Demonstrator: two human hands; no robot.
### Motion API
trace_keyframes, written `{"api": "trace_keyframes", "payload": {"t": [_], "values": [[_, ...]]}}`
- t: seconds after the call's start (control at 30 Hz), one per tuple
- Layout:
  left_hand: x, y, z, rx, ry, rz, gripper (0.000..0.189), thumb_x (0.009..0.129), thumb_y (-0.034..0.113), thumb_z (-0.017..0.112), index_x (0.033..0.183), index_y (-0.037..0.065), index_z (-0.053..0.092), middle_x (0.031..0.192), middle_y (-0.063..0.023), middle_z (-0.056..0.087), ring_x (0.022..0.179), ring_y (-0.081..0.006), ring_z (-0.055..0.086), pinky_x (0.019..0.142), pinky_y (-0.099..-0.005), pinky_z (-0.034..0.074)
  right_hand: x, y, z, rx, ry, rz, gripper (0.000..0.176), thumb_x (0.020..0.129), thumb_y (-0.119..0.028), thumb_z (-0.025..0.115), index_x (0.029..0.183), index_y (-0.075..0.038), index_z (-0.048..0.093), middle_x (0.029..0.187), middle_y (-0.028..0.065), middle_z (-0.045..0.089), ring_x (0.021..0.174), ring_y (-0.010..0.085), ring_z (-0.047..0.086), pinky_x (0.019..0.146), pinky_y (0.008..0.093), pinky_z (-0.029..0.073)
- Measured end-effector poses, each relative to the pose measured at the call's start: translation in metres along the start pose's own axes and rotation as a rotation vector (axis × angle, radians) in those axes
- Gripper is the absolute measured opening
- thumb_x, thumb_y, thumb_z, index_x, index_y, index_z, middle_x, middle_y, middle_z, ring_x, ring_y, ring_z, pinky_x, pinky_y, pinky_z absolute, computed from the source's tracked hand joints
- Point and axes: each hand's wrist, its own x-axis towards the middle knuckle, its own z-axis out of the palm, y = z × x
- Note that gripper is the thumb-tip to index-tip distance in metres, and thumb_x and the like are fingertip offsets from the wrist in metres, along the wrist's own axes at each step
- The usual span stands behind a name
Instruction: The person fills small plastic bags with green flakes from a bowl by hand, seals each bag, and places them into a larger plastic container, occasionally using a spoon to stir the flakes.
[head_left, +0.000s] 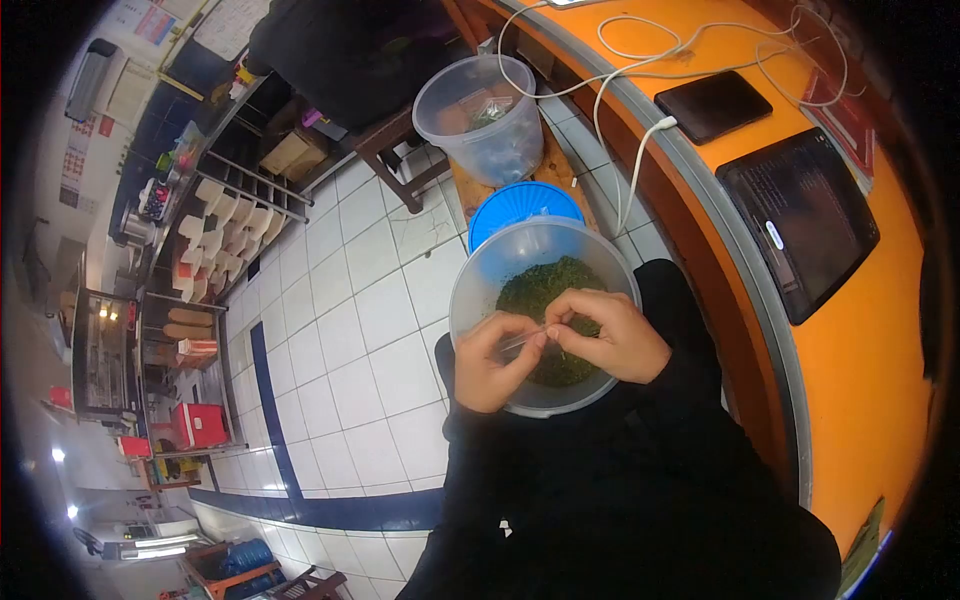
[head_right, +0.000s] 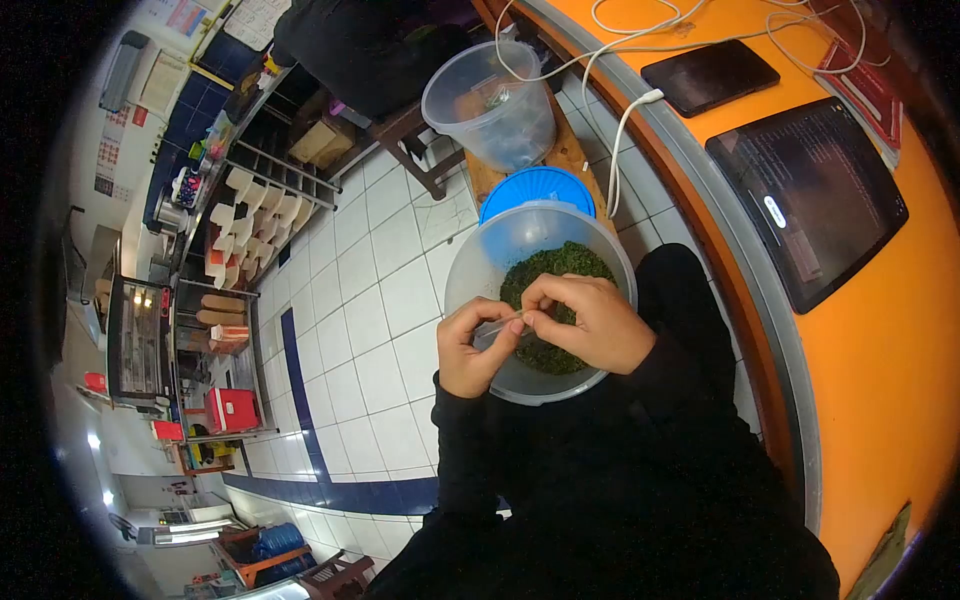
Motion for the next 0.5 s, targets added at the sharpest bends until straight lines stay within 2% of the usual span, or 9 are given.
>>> {"api": "trace_keyframes", "payload": {"t": [0.2, 0.27, 0.4, 0.5], "values": [[-0.004, 0.003, -0.01, -0.003, -0.038, -0.059, 0.012, 0.088, 0.009, 0.081, 0.095, 0.002, 0.074, 0.089, -0.0102, 0.074, 0.083, -0.0173, 0.071, 0.077, -0.0298, 0.054, -0.003, -0.003, 0.004, 0.071, 0.012, 0.032, 0.012, 0.095, -0.007, 0.072, 0.101, 0.002, 0.068, 0.094, 0.0094, 0.071, 0.091, 0.0173, 0.069, 0.084, 0.0325, 0.054], [-0.008, -0.004, -0.012, -0.019, 0.002, -0.055, 0.012, 0.091, 0.006, 0.08, 0.094, -0.001, 0.07, 0.087, -0.0061, 0.07, 0.083, -0.0138, 0.066, 0.078, -0.0277, 0.051, -0.003, 0.0, 0.003, 0.074, 0.022, 0.036, 0.012, 0.095, -0.007, 0.072, 0.102, 0.002, 0.068, 0.095, 0.0095, 0.071, 0.092, 0.0171, 0.068, 0.085, 0.0322, 0.053], [-0.015, -0.019, -0.019, -0.024, 0.04, -0.026, 0.013, 0.092, 0.006, 0.079, 0.095, -0.001, 0.07, 0.088, -0.0058, 0.07, 0.085, -0.0138, 0.066, 0.081, -0.0279, 0.052, -0.004, 0.003, 0.002, 0.081, 0.042, 0.024, 0.013, 0.096, -0.008, 0.072, 0.102, 0.003, 0.068, 0.096, 0.0097, 0.071, 0.093, 0.0172, 0.068, 0.087, 0.0324, 0.053], [-0.018, -0.026, -0.022, -0.037, 0.08, -0.073, 0.011, 0.09, 0.007, 0.08, 0.095, 0.0, 0.073, 0.09, -0.0081, 0.075, 0.086, -0.0171, 0.07, 0.081, -0.0306, 0.054, -0.004, 0.005, 0.002, 0.115, 0.054, 0.042, 0.013, 0.096, -0.009, 0.072, 0.103, 0.003, 0.068, 0.096, 0.0098, 0.071, 0.094, 0.0174, 0.068, 0.088, 0.0325, 0.053]]}}
